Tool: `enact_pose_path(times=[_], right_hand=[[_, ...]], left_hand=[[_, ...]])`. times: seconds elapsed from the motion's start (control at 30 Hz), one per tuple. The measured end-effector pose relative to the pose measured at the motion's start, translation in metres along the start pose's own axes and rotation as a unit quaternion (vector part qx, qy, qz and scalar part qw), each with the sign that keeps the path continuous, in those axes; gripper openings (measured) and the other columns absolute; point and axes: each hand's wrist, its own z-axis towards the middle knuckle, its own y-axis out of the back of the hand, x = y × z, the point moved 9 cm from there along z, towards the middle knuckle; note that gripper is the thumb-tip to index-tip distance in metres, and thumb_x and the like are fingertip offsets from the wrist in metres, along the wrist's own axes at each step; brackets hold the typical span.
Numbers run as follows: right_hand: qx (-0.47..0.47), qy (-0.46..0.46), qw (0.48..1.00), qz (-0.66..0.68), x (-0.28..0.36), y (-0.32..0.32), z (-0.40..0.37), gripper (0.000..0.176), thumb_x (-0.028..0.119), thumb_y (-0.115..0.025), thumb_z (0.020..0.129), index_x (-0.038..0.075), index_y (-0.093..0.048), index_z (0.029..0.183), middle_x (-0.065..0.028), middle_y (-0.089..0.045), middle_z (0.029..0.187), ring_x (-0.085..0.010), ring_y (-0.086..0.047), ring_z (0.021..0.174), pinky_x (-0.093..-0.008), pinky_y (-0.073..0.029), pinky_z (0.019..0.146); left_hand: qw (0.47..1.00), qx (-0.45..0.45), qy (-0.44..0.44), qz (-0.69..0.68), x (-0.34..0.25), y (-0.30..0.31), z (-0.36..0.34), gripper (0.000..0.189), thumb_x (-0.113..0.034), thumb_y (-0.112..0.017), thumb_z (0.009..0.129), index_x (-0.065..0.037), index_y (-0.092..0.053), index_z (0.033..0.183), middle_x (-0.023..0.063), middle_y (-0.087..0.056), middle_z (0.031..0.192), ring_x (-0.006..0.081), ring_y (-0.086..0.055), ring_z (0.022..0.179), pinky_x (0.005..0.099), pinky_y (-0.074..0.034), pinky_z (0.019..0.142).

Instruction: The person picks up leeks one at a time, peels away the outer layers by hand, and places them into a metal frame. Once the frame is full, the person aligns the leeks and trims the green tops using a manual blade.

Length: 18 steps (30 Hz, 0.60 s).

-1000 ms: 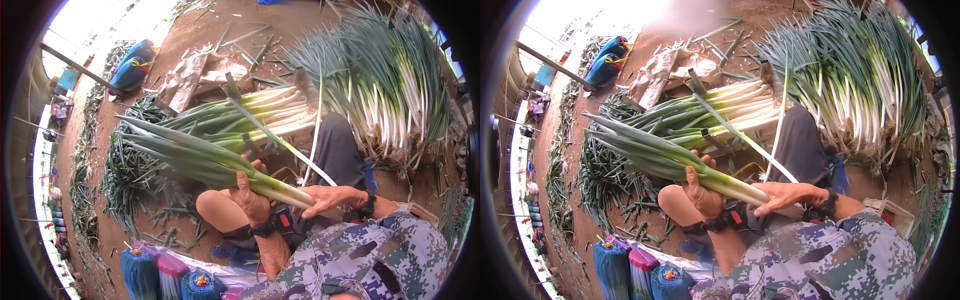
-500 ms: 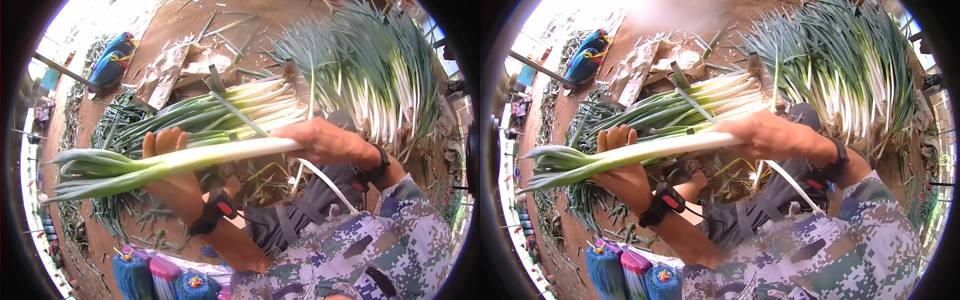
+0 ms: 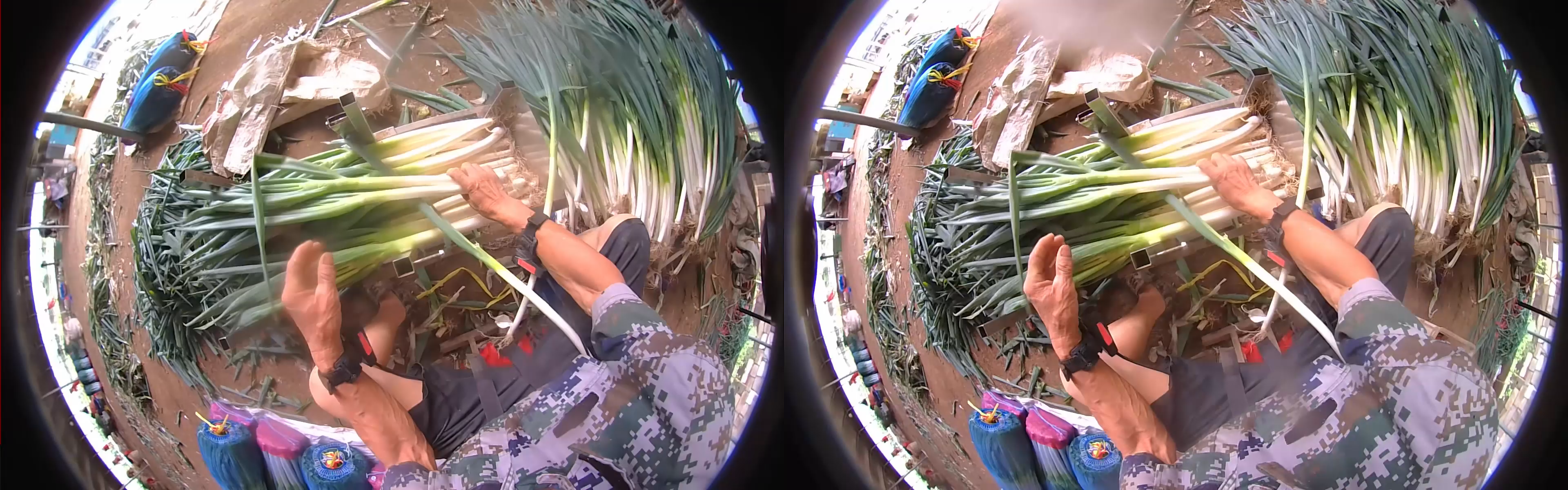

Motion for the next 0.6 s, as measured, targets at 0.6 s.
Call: enact_pose_path(times=[0.6], right_hand=[[-0.098, -0.154, 0.975, 0.123, -0.029, 0.130, -0.025, 0.036, 0.020, -0.073, 0.083, 0.009, -0.060, 0.115, -0.0096, -0.064, 0.113, -0.0308, -0.060, 0.111, -0.0427, -0.049, 0.094]], left_hand=[[0.786, 0.189, -0.254, 0.532, 0.067, -0.114, 0.049, 0.072, -0.028, -0.086, 0.061, -0.019, -0.061, 0.128, 0.0069, -0.051, 0.133, 0.0306, -0.043, 0.130, 0.0460, -0.033, 0.110]])
